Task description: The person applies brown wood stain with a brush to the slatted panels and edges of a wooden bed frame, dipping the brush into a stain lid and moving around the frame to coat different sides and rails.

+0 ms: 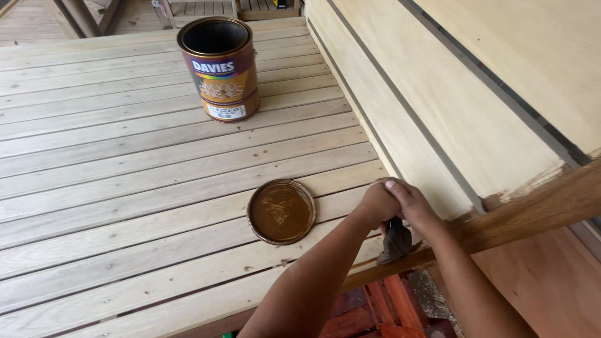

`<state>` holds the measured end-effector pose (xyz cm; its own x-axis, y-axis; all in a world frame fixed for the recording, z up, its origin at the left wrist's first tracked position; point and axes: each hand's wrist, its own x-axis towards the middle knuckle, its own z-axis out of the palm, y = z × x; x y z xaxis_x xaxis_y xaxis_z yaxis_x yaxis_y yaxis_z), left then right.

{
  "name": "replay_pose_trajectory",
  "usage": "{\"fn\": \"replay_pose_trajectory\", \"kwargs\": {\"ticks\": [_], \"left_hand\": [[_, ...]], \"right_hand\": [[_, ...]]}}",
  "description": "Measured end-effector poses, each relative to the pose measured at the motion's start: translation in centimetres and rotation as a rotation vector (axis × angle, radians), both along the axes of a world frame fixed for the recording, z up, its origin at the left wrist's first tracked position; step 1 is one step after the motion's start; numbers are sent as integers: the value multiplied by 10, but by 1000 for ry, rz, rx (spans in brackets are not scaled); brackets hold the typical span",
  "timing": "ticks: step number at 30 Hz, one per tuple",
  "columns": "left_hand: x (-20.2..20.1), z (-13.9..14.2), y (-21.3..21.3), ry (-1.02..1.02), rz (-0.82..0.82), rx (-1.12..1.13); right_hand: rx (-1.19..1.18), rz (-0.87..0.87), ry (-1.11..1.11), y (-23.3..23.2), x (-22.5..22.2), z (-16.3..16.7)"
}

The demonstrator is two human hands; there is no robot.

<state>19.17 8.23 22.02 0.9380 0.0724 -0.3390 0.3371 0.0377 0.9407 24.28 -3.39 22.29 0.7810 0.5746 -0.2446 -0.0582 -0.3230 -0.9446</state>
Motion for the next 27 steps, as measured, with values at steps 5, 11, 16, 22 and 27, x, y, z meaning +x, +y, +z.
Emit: {"fn": "replay_pose_trajectory", "kwargs": {"ticks": [5, 11, 16, 22, 27], "left_hand": [[0, 18, -14, -52, -41, 87], [-20, 16, 5, 2, -89, 95], [-56, 3, 44, 41, -67, 8], [-126, -4, 102, 97, -24, -61], [-187, -6, 150, 134, 6, -68]], "right_hand": [[141, -70, -8, -19, -2, -6], [168, -66, 60, 1, -23, -8], [262, 23, 136, 42, -60, -15], [177, 105, 162, 102, -118, -20], [119, 149, 190, 153, -172, -26]]}}
